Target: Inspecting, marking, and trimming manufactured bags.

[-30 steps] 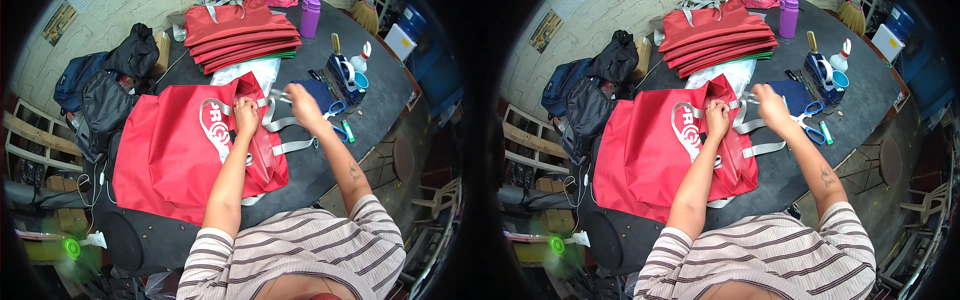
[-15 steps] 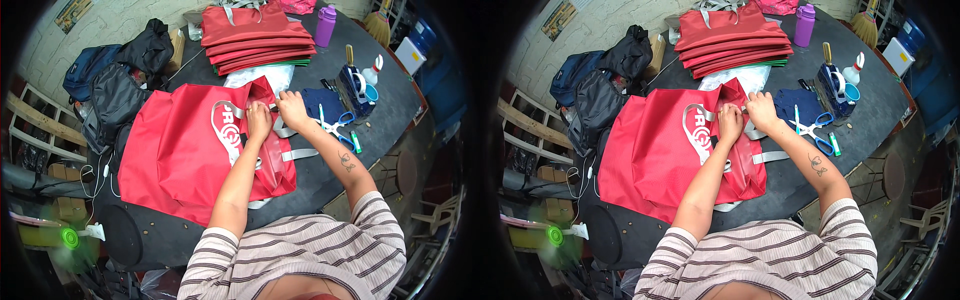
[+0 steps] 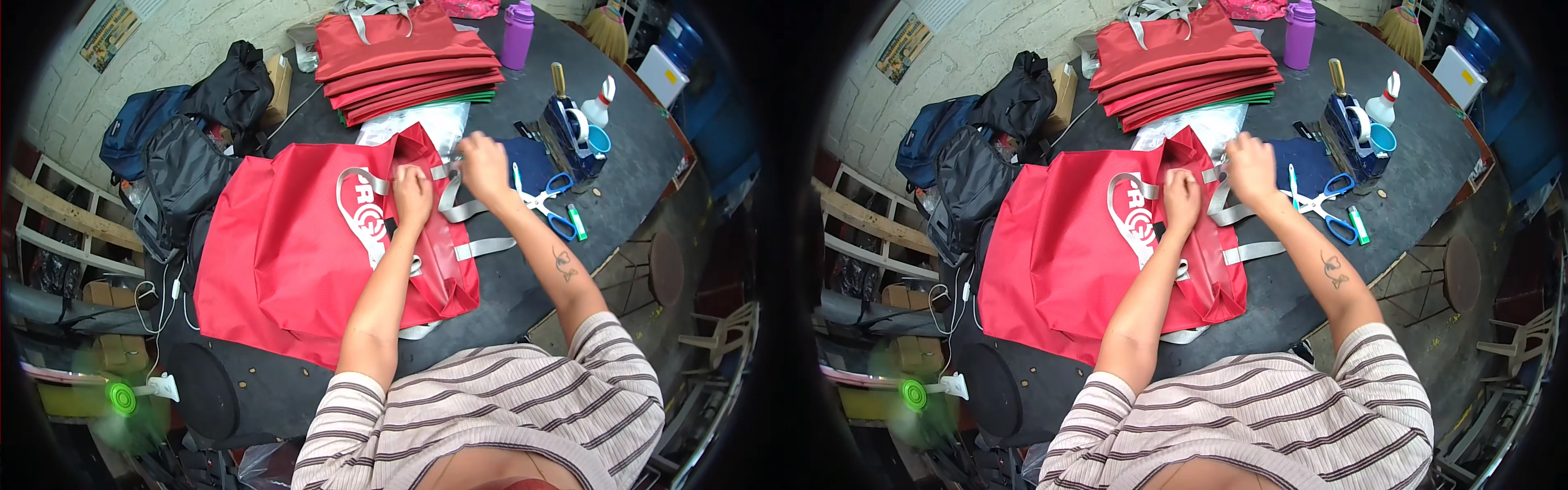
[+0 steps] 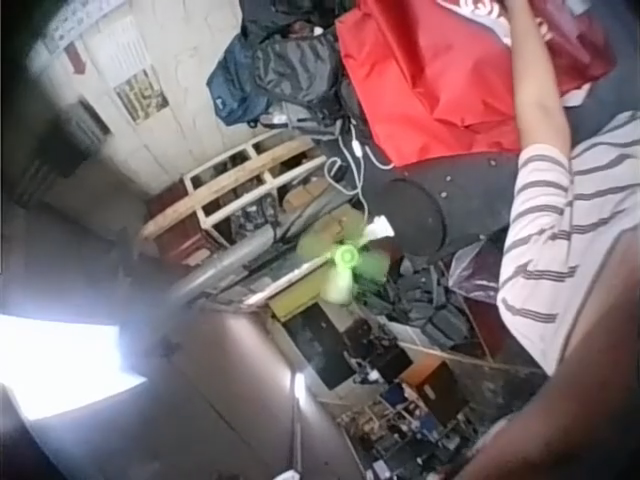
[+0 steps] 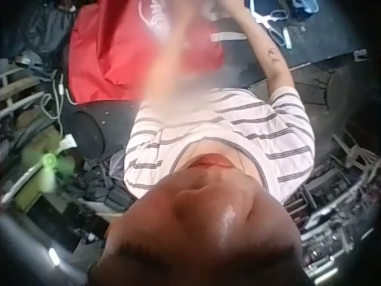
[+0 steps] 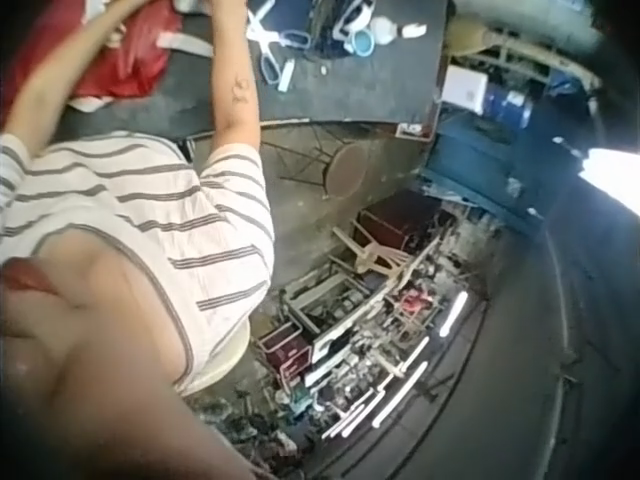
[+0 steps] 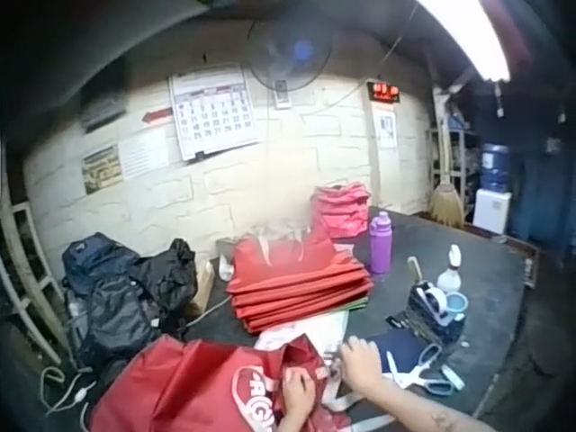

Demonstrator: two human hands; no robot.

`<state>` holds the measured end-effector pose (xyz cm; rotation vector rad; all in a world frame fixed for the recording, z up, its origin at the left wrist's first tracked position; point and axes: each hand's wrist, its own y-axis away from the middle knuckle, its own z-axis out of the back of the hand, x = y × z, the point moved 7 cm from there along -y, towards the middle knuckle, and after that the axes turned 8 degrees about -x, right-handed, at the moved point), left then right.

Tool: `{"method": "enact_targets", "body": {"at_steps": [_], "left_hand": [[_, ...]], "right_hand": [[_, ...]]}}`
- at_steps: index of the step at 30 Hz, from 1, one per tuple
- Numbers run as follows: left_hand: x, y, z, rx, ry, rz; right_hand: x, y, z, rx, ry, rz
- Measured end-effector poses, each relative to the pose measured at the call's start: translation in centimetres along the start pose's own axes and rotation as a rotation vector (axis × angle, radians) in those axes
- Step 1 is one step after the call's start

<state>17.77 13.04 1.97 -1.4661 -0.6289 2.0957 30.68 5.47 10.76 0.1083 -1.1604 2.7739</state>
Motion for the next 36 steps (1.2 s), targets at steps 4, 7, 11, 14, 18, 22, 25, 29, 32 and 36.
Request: {"method": "enact_targets", "body": {"at_steps": [4,7,11,14,18,22,25,29,32,36], "left_hand": [[1.2,-0.1,-1.0,0.003,0.613,0.740],[1.2,-0.7,-2.9,-0.045,1.097,1.284],[2.5,-1.4,-4.5,-0.221,1.119,1.834],[7.8,-2.3,-4.0,-0.386,1.125,1.778],[4.7,-1.1,-5.8,-0.261,1.264,1.555],[3.5,1.4,-4.6,-0.017,1.530,1.342],[2.2,2.6,-3.8,0.080,1.638,1.270],[2.2,3.8,-3.4,0.020,1.546,1.276],[3.0,4.3,-3.5,-0.059,1.540,1.239],[3.8,4.6,-4.0,-0.132,1.601,1.206]], "right_hand": [[-10.4,3.6,1.5,-0.118,-0.014,-0.425],[-12.7,6.8,2.8,-0.112,0.039,-0.463],[-14.6,10.8,7.6,-0.188,-0.110,-0.546],[-15.6,12.9,10.0,-0.220,-0.168,-0.704],[-19.7,18.2,11.1,0.040,0.179,-0.810],[-19.8,19.1,10.4,0.070,0.250,-0.853],[-20.7,18.3,9.6,0.065,0.204,-0.885],[-17.0,14.3,9.6,-0.350,-0.283,-0.807],[-8.9,10.3,5.9,-0.201,-0.979,-0.879],[1.3,7.8,0.8,-0.011,-0.997,-0.627]]}}
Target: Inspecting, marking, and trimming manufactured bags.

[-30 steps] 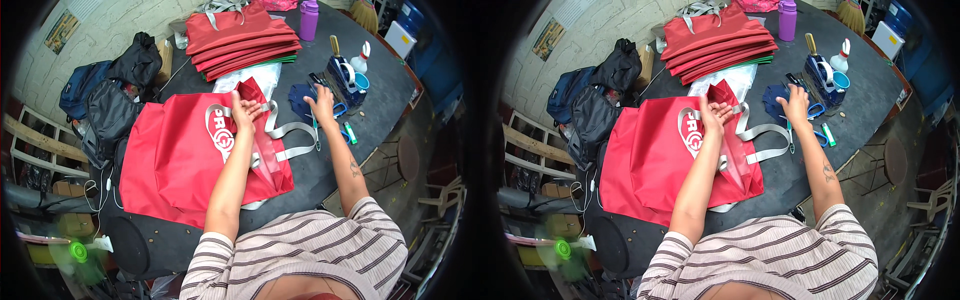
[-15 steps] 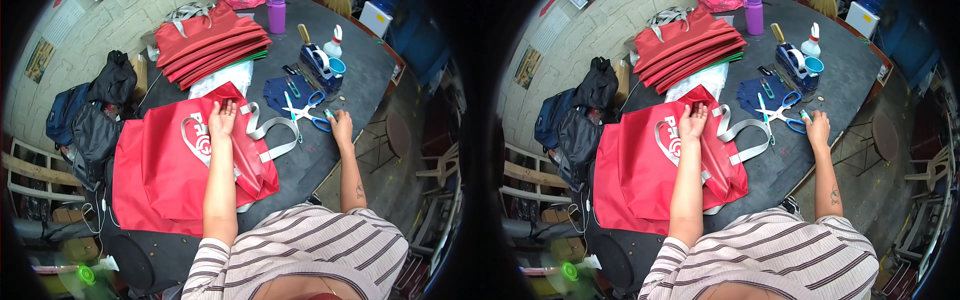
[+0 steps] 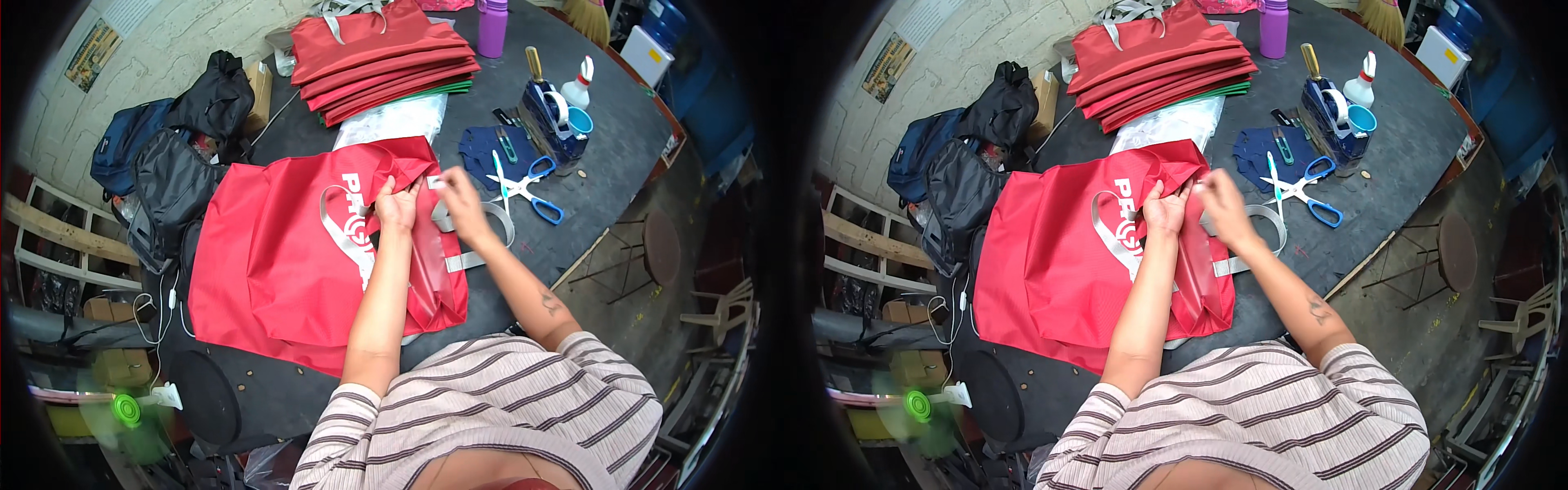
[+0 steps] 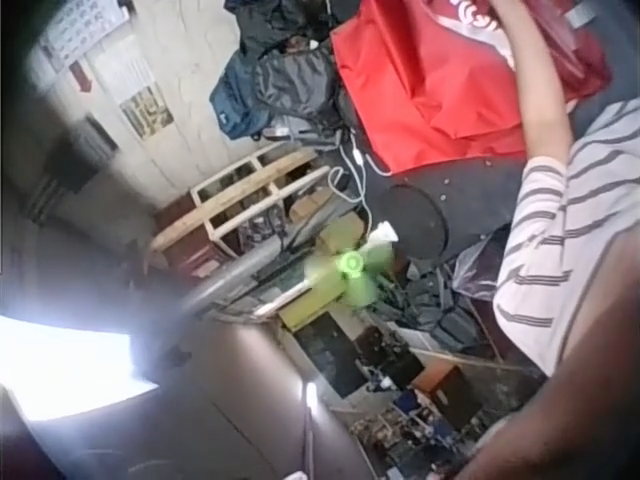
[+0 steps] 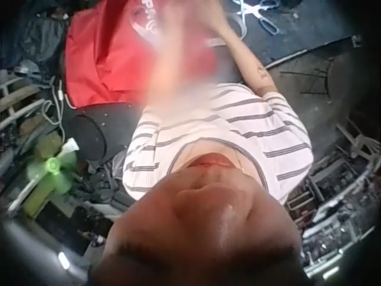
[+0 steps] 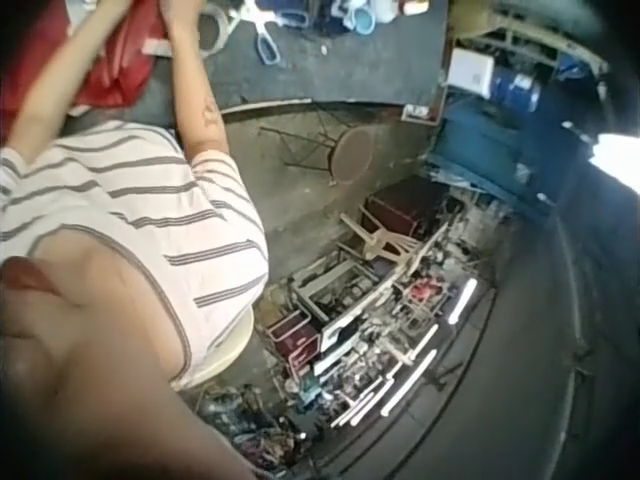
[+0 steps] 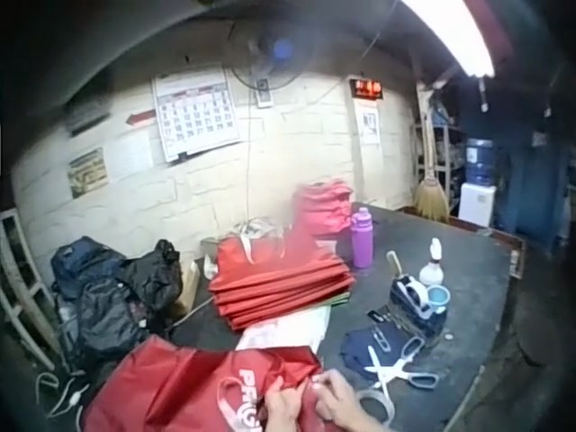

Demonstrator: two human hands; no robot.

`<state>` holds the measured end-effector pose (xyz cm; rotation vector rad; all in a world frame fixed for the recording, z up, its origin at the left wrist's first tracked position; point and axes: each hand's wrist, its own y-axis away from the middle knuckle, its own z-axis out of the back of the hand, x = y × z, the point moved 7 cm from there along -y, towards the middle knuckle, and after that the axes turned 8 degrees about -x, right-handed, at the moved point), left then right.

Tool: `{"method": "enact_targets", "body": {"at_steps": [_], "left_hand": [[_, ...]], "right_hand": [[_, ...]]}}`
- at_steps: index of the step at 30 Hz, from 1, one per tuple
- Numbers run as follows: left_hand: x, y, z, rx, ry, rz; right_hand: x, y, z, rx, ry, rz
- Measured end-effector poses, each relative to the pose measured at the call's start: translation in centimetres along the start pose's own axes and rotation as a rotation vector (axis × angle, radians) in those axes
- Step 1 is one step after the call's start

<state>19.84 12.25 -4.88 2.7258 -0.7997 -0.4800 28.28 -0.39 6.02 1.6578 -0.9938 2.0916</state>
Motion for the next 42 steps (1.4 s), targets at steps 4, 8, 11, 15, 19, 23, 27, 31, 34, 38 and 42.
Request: {"method": "enact_targets", "body": {"at_steps": [4,8,11,15,19,23,27,31,34,38,42], "left_hand": [[1.0,-0.1,1.4,-0.091,0.006,0.155],[-2.0,-0.5,4.4,-0.377,-0.268,-0.073],[-0.9,-0.4,3.6,-0.474,-0.366,-0.091],[-1.3,0.3,3.5,-0.559,-0.369,-0.078],[-1.4,0.4,3.1,-0.487,-0.339,-0.119],[-1.1,1.0,2.6,-0.511,-0.325,-0.118],[-1.7,0.4,3.5,-0.524,-0.300,-0.144],[-1.4,0.5,2.8,-0.380,-0.273,-0.161],[-1.1,1.6,0.2,-0.198,-0.128,-0.172],[-1.6,2.6,-1.8,0.000,-0.175,-0.207],[-2.2,2.6,-2.0,0.039,-0.120,-0.196]], "right_hand": [[-2.2,0.0,-3.8,-0.016,0.462,0.114],[-2.0,0.6,-5.6,0.017,0.521,0.185],[-3.0,0.1,-4.8,-0.006,0.489,0.152],[-2.8,0.1,-5.2,-0.043,0.445,0.175],[-2.8,0.0,-5.1,-0.068,0.476,0.152],[-3.0,0.0,-4.6,-0.085,0.484,0.156],[-2.6,0.2,-5.1,-0.088,0.461,0.192],[-2.5,0.3,-4.9,-0.084,0.410,0.218],[-1.5,0.4,-3.1,-0.213,0.308,0.335],[-0.9,0.4,-1.3,-0.249,0.451,0.298],[-2.1,0.2,-1.0,-0.262,0.534,0.267]]}}
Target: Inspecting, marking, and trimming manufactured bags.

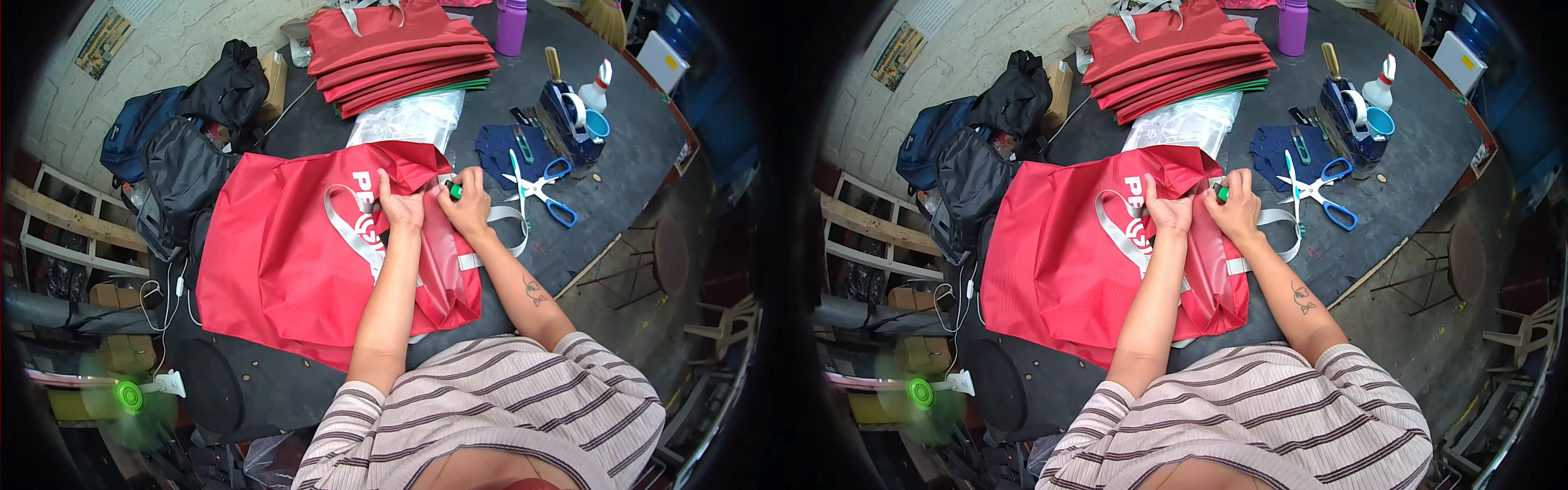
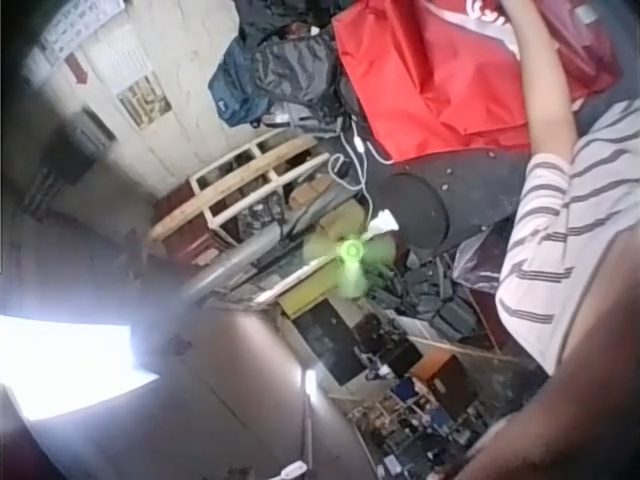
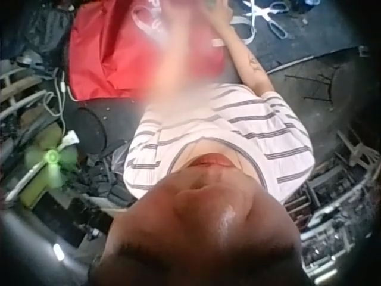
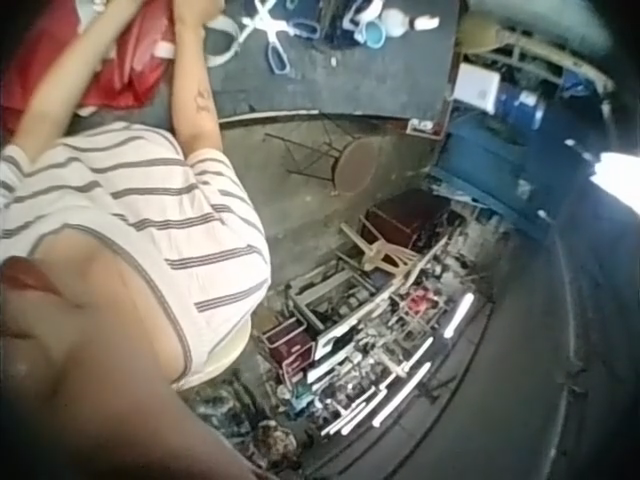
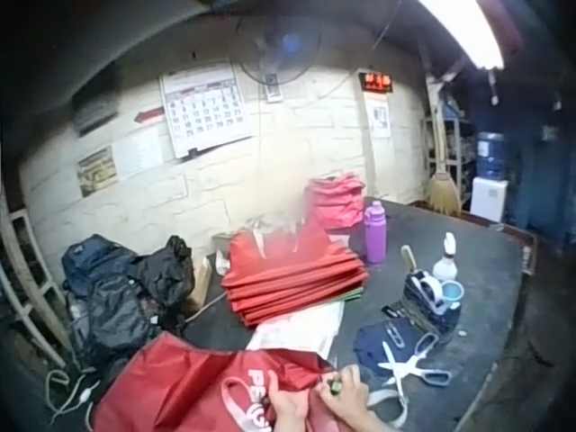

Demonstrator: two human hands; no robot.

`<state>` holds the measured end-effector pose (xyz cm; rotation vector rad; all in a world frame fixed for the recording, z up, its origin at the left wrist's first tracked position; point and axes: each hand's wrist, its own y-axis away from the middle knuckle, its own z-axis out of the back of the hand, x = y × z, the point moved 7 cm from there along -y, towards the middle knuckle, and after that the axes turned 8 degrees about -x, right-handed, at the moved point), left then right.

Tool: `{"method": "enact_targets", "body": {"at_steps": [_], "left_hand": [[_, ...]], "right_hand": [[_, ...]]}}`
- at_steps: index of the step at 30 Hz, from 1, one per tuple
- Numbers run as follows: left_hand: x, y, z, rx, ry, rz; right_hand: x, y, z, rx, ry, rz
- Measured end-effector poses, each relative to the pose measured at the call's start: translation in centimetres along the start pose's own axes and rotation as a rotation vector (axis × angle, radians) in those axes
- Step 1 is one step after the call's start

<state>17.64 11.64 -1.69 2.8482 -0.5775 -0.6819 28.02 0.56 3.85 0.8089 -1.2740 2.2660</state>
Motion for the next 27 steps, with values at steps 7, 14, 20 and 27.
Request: {"method": "enact_targets", "body": {"at_steps": [7,14,20,27], "left_hand": [[0.0,0.1,0.1,-0.001,0.081,0.020],[-0.5,-0.3,1.1,-0.116,0.023,0.093],[-1.0,-0.7,2.4,-0.204,0.136,0.200],[-1.2,-0.7,2.6,-0.160,0.153,0.213]], "right_hand": [[-0.2,-0.4,-0.9,0.010,-0.031,-0.026],[0.8,-0.1,-0.3,0.021,-0.125,0.034],[2.4,-0.3,-0.8,0.072,-0.195,0.061],[3.0,-0.5,-1.1,0.078,-0.197,0.051]]}}
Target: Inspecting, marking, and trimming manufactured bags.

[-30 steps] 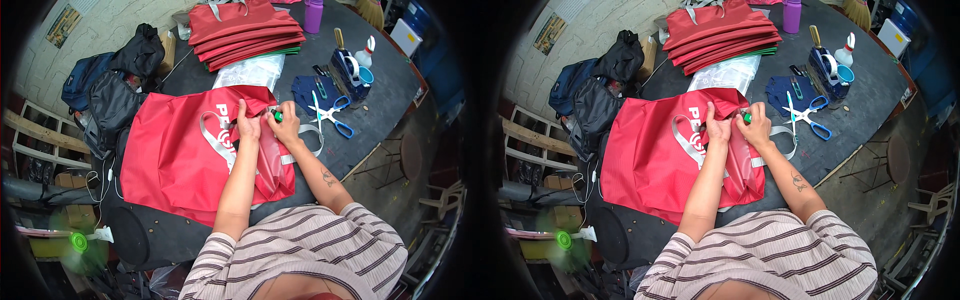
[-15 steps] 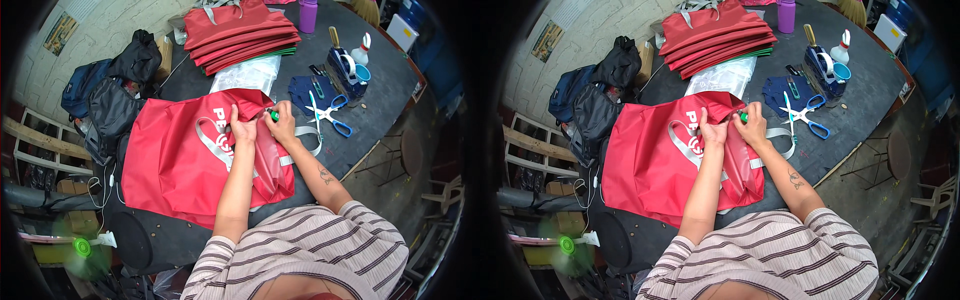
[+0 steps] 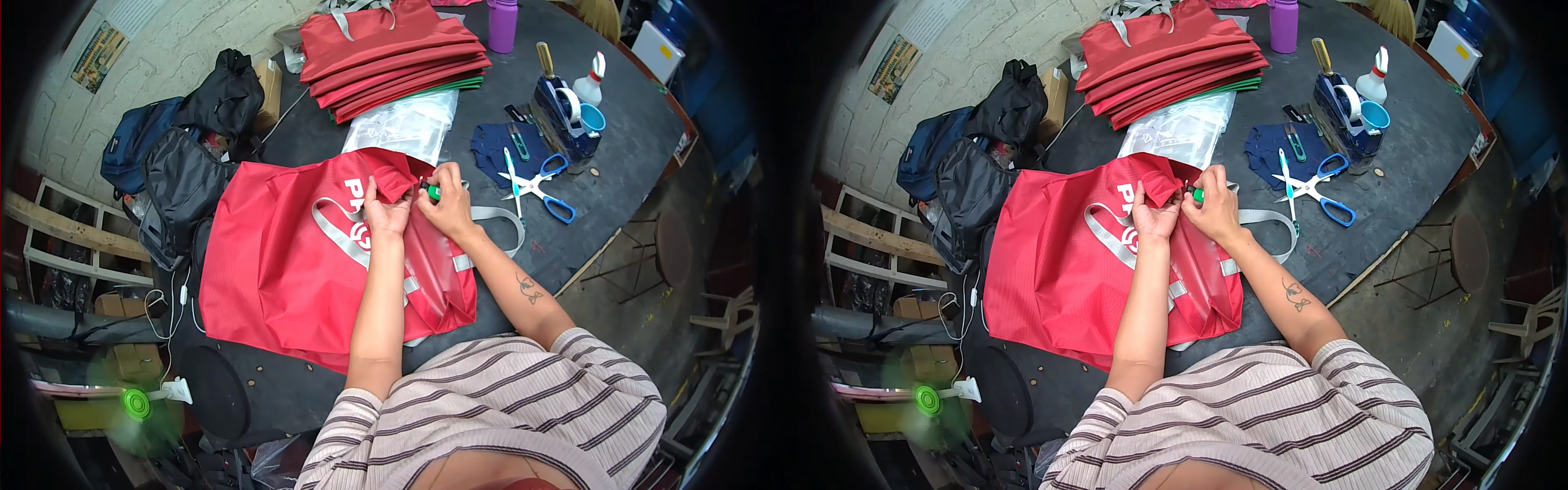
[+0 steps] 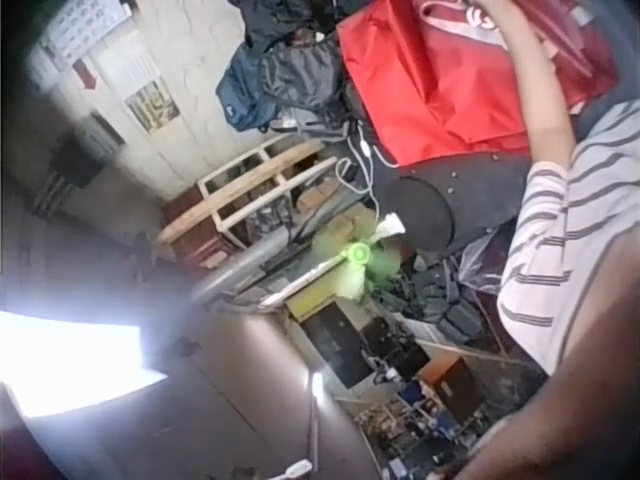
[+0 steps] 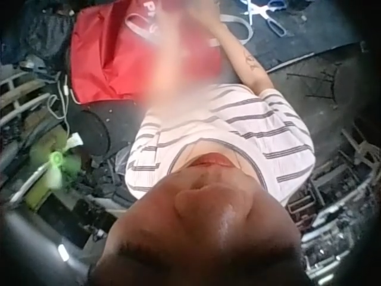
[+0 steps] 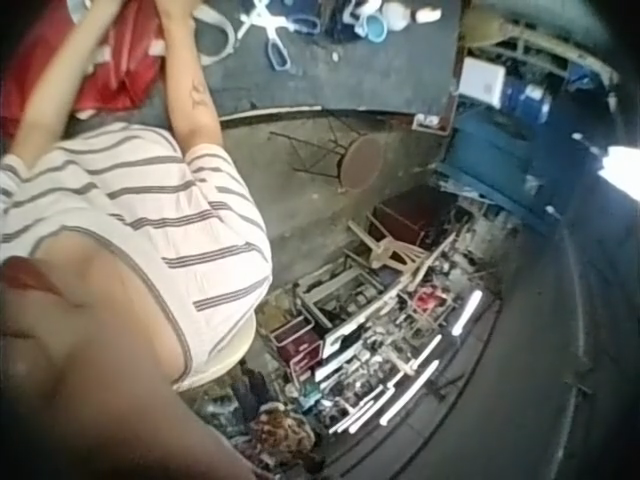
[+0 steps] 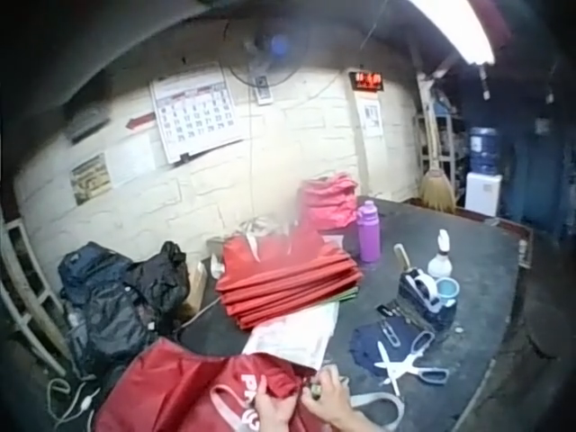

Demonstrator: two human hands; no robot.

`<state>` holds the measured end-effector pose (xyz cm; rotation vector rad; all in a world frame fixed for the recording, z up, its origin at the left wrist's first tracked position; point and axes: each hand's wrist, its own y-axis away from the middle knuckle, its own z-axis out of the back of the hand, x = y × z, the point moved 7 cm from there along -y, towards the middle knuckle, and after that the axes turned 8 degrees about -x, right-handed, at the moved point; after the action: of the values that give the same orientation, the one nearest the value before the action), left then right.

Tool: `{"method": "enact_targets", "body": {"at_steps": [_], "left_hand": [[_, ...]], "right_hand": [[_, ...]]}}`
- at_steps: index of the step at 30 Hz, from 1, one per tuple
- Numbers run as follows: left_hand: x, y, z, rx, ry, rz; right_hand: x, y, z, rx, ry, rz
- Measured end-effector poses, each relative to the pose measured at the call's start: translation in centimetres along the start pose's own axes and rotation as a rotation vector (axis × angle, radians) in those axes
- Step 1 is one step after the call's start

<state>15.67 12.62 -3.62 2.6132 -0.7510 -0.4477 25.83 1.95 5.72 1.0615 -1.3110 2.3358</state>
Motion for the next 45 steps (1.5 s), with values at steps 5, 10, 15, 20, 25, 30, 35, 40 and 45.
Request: {"method": "enact_targets", "body": {"at_steps": [5,10,15,20,25,30,35,40,45], "left_hand": [[0.0,0.6,-0.1,0.028,-0.056,0.014],[-0.4,0.4,0.2,0.032,-0.063,0.005],[-0.4,0.5,0.1,0.018,-0.060,-0.008],[-0.7,0.3,0.4,-0.012,0.015,0.019],[-0.3,0.7,0.1,-0.024,0.022,0.010],[-0.5,0.7,0.1,0.041,0.032,0.049],[-1.0,1.5,0.1,-0.096,-0.179,-0.069],[-1.5,5.0,0.2,-0.293,-0.439,-0.216],[-2.5,13.5,-9.3,0.120,-0.776,-1.222]], "right_hand": [[-0.5,-0.1,-0.6,0.028,0.018,-0.016],[0.3,-0.1,-1.1,0.053,-0.038,0.012],[0.9,-0.2,-0.5,0.031,-0.056,0.055],[1.5,0.3,0.1,0.002,-0.114,0.125],[1.5,0.1,0.2,0.019,-0.152,0.069],[2.0,-1.2,0.8,0.020,-0.246,-0.064],[0.1,-4.0,0.1,-0.013,-0.065,-0.064],[-0.7,-4.8,-1.7,0.066,-0.043,-0.056],[1.7,-3.6,-1.2,-0.073,-0.047,0.030]]}}
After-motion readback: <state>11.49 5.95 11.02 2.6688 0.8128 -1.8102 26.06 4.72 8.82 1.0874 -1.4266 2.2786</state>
